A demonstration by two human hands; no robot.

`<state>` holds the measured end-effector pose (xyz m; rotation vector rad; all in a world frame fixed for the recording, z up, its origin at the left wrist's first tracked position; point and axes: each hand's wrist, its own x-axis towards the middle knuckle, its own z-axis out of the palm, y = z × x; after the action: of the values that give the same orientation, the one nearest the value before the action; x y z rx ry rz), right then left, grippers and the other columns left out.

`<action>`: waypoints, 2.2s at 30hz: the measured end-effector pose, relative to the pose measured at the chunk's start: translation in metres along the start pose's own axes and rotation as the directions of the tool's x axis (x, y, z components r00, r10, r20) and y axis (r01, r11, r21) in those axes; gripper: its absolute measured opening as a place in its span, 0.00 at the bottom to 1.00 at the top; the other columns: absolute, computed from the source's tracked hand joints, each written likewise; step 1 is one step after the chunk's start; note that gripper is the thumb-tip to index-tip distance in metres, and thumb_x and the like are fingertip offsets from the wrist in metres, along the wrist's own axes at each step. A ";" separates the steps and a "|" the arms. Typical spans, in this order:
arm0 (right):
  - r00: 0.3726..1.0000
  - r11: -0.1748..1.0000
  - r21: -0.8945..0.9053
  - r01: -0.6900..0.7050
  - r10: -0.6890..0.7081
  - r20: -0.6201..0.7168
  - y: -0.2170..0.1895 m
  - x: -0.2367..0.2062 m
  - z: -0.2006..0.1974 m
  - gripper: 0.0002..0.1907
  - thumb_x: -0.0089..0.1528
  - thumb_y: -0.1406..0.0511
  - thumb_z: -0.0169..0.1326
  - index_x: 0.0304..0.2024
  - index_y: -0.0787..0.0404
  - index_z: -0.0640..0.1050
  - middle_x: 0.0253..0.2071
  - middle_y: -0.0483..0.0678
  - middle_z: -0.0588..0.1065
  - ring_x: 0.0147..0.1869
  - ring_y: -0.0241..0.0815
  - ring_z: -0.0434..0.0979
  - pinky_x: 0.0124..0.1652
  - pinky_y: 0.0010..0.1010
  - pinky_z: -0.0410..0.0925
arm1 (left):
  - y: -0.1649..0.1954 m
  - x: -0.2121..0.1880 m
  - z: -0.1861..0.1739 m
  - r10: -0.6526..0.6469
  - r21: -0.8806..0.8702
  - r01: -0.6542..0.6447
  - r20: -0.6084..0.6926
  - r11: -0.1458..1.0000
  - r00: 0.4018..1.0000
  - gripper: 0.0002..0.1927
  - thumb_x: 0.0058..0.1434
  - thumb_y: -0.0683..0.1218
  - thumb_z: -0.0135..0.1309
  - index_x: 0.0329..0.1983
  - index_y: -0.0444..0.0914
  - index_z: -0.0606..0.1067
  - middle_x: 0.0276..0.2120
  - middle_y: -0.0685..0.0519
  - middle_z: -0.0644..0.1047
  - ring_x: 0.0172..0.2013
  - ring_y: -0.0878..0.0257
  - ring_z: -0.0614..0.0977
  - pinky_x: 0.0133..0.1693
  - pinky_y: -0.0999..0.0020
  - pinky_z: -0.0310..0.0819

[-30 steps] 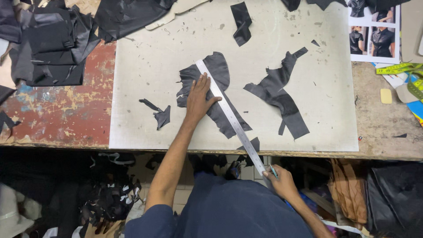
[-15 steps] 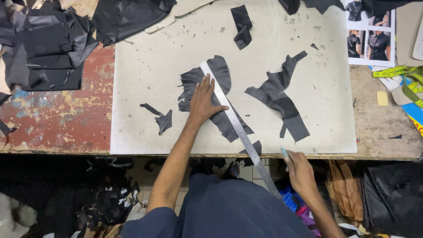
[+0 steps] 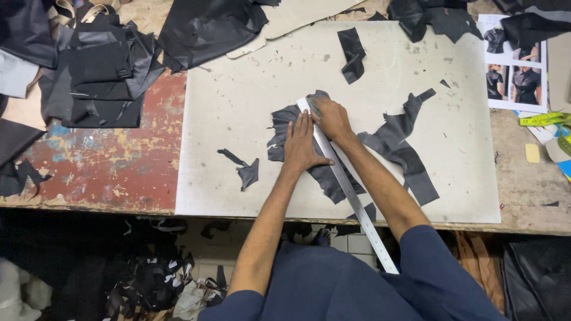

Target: The person cuts black fabric pieces on a worktable using a utility knife and a metal ruler. They repeatedly measure, align, and trim the fabric into smaller rectangular and shaped pieces, then stack the cut pieces on the table.

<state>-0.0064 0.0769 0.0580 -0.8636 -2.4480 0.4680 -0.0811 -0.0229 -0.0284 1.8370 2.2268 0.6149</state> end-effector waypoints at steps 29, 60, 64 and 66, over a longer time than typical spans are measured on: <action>0.853 0.874 -0.471 -0.117 0.332 0.403 0.035 -0.188 -0.050 0.16 0.60 0.68 0.53 0.50 0.60 0.79 0.42 0.54 0.78 0.36 0.53 0.83 0.33 0.43 0.75 | -0.016 0.000 0.012 0.035 -0.128 -0.031 0.029 0.991 0.999 0.80 0.27 0.73 0.74 0.76 0.32 0.49 0.76 0.37 0.47 0.76 0.47 0.45 0.73 0.45 0.30; 0.670 0.774 -0.183 -0.606 0.621 0.407 -0.014 -0.363 -0.036 0.23 0.60 0.71 0.52 0.59 0.62 0.71 0.56 0.55 0.76 0.56 0.59 0.79 0.50 0.45 0.74 | -0.047 -0.044 -0.014 0.030 0.083 -0.025 -0.066 0.996 0.997 0.63 0.42 0.82 0.58 0.74 0.43 0.61 0.75 0.39 0.51 0.74 0.47 0.52 0.70 0.35 0.34; 0.683 0.787 -0.122 -0.604 0.591 0.431 -0.033 -0.348 -0.042 0.24 0.58 0.72 0.51 0.58 0.62 0.72 0.56 0.58 0.76 0.56 0.60 0.80 0.50 0.44 0.74 | -0.053 -0.047 -0.017 0.014 0.059 -0.013 -0.022 0.998 1.000 0.65 0.41 0.82 0.59 0.76 0.43 0.59 0.76 0.40 0.49 0.75 0.48 0.50 0.70 0.36 0.35; 0.572 0.726 -0.175 -0.665 0.646 0.506 -0.044 -0.340 -0.046 0.23 0.59 0.69 0.52 0.59 0.60 0.71 0.55 0.57 0.76 0.55 0.58 0.81 0.52 0.44 0.74 | -0.055 -0.046 -0.018 -0.007 0.060 0.006 0.018 0.998 1.000 0.66 0.40 0.82 0.60 0.75 0.43 0.58 0.76 0.40 0.48 0.75 0.48 0.49 0.71 0.37 0.35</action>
<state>0.2268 -0.1716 0.0010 -1.8685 -2.4822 1.1592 -0.1274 -0.0795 -0.0413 1.8549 2.2621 0.5335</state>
